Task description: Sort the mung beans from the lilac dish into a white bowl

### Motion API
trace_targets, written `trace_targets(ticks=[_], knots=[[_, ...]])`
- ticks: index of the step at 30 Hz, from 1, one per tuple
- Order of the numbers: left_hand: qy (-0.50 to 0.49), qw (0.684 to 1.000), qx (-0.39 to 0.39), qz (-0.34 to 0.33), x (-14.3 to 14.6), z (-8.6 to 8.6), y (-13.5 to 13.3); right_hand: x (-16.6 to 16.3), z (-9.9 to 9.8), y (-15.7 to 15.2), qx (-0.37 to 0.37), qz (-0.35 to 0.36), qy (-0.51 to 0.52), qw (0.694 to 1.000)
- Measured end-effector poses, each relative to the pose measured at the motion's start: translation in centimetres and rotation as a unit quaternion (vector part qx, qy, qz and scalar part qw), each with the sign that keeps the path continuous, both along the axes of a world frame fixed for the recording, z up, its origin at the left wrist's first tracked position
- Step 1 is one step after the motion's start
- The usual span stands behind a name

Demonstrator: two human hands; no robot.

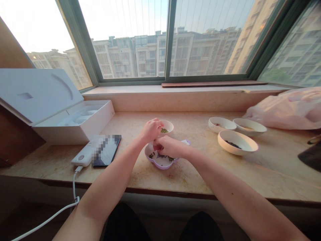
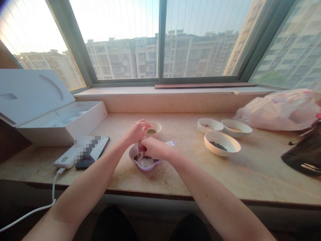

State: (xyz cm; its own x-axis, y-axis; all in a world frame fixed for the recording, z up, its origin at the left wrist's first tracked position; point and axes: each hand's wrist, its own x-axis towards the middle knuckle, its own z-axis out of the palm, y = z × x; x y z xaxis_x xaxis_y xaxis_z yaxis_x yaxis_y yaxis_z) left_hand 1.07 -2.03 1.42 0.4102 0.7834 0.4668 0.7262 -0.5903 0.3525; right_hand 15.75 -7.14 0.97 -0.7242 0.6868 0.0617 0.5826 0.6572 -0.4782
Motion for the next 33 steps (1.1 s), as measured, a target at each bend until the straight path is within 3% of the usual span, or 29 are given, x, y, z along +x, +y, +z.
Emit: trace_targets(ticks=[4,7,14,23,29,33], knots=[[-0.01,1.0,0.0,-0.001,-0.1,0.1,0.1,0.3,0.3,0.1,-0.069,-0.009,0.086,0.994],[-0.029,1.0,-0.003,0.004,-0.3,0.2,0.2,0.6,0.7,0.4,-0.152,-0.011,0.18,0.972],[-0.034,0.999,-0.008,0.009,-0.7,0.9,-0.4,1.4,1.8,0.9,-0.315,-0.039,0.403,0.858],[-0.006,1.0,-0.012,-0.016,-0.2,1.4,-1.1,2.5,3.7,0.5,-0.374,-0.006,0.54,0.754],[0.052,0.997,-0.035,-0.037,-0.1,1.8,-2.2,2.7,4.1,0.1,-0.37,-0.027,0.56,0.741],[0.08,0.992,-0.031,-0.096,0.2,1.7,-2.7,2.7,4.3,-0.1,-0.374,-0.031,0.561,0.738]])
